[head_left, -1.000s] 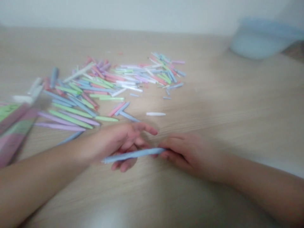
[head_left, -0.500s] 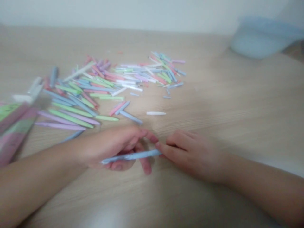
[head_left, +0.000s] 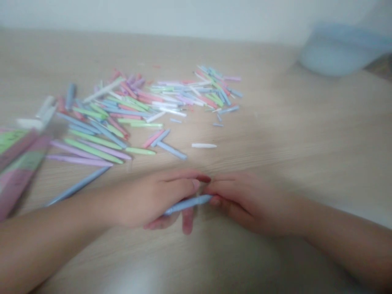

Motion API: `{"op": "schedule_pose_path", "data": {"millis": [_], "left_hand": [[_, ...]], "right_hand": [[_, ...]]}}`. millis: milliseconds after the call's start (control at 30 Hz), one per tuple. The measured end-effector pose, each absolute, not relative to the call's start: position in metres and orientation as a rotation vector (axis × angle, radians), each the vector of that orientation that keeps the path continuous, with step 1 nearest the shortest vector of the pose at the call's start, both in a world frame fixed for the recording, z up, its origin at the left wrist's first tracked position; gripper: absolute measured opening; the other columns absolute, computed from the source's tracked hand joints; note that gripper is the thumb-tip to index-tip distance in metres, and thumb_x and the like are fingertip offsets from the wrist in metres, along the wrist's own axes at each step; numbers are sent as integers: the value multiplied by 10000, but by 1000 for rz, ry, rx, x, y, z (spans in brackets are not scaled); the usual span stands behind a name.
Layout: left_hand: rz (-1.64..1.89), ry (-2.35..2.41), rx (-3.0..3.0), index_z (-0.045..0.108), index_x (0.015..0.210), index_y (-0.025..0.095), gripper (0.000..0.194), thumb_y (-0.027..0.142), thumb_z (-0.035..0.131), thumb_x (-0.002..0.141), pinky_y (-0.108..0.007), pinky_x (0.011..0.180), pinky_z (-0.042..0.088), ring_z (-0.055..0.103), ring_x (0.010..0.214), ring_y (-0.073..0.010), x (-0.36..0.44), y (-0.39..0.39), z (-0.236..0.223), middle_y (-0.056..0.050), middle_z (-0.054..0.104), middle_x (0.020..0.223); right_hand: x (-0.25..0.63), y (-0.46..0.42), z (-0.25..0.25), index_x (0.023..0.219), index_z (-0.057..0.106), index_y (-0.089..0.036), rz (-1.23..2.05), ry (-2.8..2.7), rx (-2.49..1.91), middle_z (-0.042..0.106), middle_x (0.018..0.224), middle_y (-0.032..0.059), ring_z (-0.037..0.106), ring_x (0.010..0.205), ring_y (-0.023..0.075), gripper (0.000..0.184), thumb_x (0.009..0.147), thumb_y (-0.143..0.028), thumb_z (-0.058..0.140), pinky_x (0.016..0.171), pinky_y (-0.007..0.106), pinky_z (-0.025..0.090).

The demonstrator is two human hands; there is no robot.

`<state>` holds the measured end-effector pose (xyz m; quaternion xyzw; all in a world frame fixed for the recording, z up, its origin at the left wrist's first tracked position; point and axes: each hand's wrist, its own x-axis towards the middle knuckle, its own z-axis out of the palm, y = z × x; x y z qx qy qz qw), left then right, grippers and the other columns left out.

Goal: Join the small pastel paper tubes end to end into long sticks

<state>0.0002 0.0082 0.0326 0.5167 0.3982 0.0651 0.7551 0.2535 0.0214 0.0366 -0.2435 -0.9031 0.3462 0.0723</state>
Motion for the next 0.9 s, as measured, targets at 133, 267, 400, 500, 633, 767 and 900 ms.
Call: {"op": "schedule_pose_path", "data": {"millis": [133, 267, 400, 500, 633, 767, 900], "left_hand": [[168, 835, 1129, 535, 1436, 231, 546, 621, 416, 1071, -192, 326, 220, 377, 386, -77, -1, 8, 31, -52, 764, 828], [199, 853, 1138, 429, 1546, 252, 562, 578, 394, 1090, -192, 344, 258, 407, 399, -85, -3, 8, 29, -42, 769, 838], [203, 878, 1139, 398, 1576, 256, 574, 567, 388, 1094, -194, 347, 270, 422, 409, -96, -4, 6, 27, -26, 762, 804], [203, 853, 1141, 477, 1508, 256, 535, 574, 407, 1084, -191, 351, 271, 419, 408, -91, -2, 6, 31, -22, 764, 799], [140, 887, 1189, 595, 1339, 252, 360, 432, 455, 1061, -159, 355, 267, 405, 411, -73, 3, 7, 36, 16, 747, 787], [62, 947, 1235, 602, 1311, 273, 318, 289, 480, 1018, -147, 355, 321, 450, 421, -84, 4, 6, 36, 25, 747, 802], [55, 961, 1274, 552, 1385, 272, 361, 312, 481, 1034, -145, 365, 337, 462, 431, -86, 4, 4, 35, 13, 759, 809]], "right_hand": [[256, 19, 31, 1200, 679, -251, 1158, -2527, -913, 775, 1144, 31, 734, 985, 191, 194, 1035, -206, 588, 868, 333, 577], [259, 18, 23, 1013, 669, -233, 946, -2585, -833, 762, 943, 22, 705, 821, 183, 85, 1050, -281, 609, 715, 300, 537], [260, 18, 20, 990, 670, -215, 645, -2685, -642, 756, 966, 50, 711, 886, 201, 163, 1080, -270, 545, 757, 308, 530], [260, 18, 19, 1025, 682, -208, 632, -2677, -656, 762, 979, 55, 719, 896, 204, 175, 1084, -252, 523, 758, 312, 533], [260, 17, 19, 1076, 694, -216, 725, -2666, -742, 779, 978, 41, 731, 895, 200, 136, 1076, -267, 568, 765, 313, 533], [260, 17, 19, 1096, 714, -203, 776, -2670, -769, 787, 984, 46, 729, 887, 200, 162, 1077, -304, 588, 769, 317, 531], [259, 18, 18, 1084, 727, -205, 775, -2658, -782, 780, 946, 45, 718, 859, 199, 232, 1093, -368, 561, 778, 316, 527]]}}
